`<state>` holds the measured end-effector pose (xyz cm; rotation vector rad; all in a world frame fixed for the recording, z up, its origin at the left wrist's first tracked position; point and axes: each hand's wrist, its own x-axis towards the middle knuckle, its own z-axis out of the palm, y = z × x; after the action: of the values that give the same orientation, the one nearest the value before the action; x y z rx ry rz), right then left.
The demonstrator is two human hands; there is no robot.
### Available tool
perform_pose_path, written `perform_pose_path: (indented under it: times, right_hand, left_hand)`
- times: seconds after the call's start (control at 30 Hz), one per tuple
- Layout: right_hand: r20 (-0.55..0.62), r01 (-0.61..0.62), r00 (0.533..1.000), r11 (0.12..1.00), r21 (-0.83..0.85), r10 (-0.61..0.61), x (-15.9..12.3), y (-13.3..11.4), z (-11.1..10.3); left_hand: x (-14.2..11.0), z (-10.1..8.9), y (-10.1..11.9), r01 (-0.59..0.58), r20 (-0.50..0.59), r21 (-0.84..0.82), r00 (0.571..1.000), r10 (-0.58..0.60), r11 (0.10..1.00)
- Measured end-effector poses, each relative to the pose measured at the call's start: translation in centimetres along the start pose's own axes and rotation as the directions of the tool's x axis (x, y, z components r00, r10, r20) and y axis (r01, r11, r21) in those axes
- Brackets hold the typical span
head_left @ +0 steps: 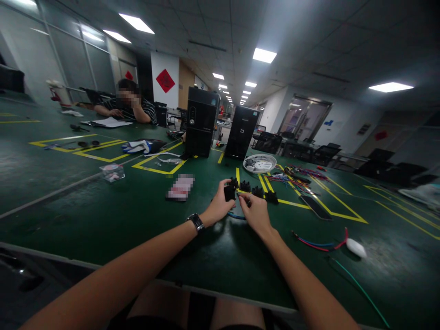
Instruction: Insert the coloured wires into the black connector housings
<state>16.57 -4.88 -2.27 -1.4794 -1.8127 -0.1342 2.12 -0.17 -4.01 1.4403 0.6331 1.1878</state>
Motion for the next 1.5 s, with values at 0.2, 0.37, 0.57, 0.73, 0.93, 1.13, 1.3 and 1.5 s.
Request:
perform_pose_path:
  times: [0.2,0.37,0.57,0.73,0.93,1.13,1.3,1.5]
  right_hand:
    - [0.001,-0.010,1.000,1.000,-0.019,0.010,-0.1,0.1,0.0]
    - [-0.026,-0.002,1.000,1.000,0.002,0.002,-0.2,-0.2,-0.1]
    - [0.021,0.018,1.000,1.000,0.002,-0.018,-0.4,-1.0,0.0]
    - [0.014,0.027,1.000,1.000,0.011,-0.028,-0.5,-1.0,0.1]
    - [-0.025,0.025,0.999,1.000,0.007,-0.025,-0.4,-0.9,0.2]
    - [0.019,0.080,0.997,0.997,0.006,-0.080,-0.4,-0.9,0.1]
    - [0.110,0.157,0.983,0.983,-0.096,-0.146,-0.7,-1.3,0.0]
    - [0.133,0.084,0.989,0.987,-0.136,-0.066,-0.7,-2.4,0.2]
  left_hand:
    - [0.0,-0.2,0.3,-0.055,-0.001,0.103,0.998,0.055,0.993]
    - [0.1,-0.4,0.5,-0.019,-0.040,0.117,0.999,0.024,0.993]
    - [0.0,-0.3,0.6,-0.020,-0.015,0.062,1.000,0.021,0.998]
    - [0.0,0.0,0.4,0.037,0.049,-0.021,0.998,-0.036,0.999]
    - [0.5,0.1,0.3,0.178,0.082,-0.222,0.983,-0.163,0.959]
    - [0.4,-0.1,0.3,0.132,0.074,-0.129,0.990,-0.123,0.983]
    - [0.1,-0.4,0.6,-0.135,0.044,0.221,0.991,0.128,0.966]
    - [0.5,-0.5,0.6,-0.148,-0.046,0.221,0.986,0.162,0.964]
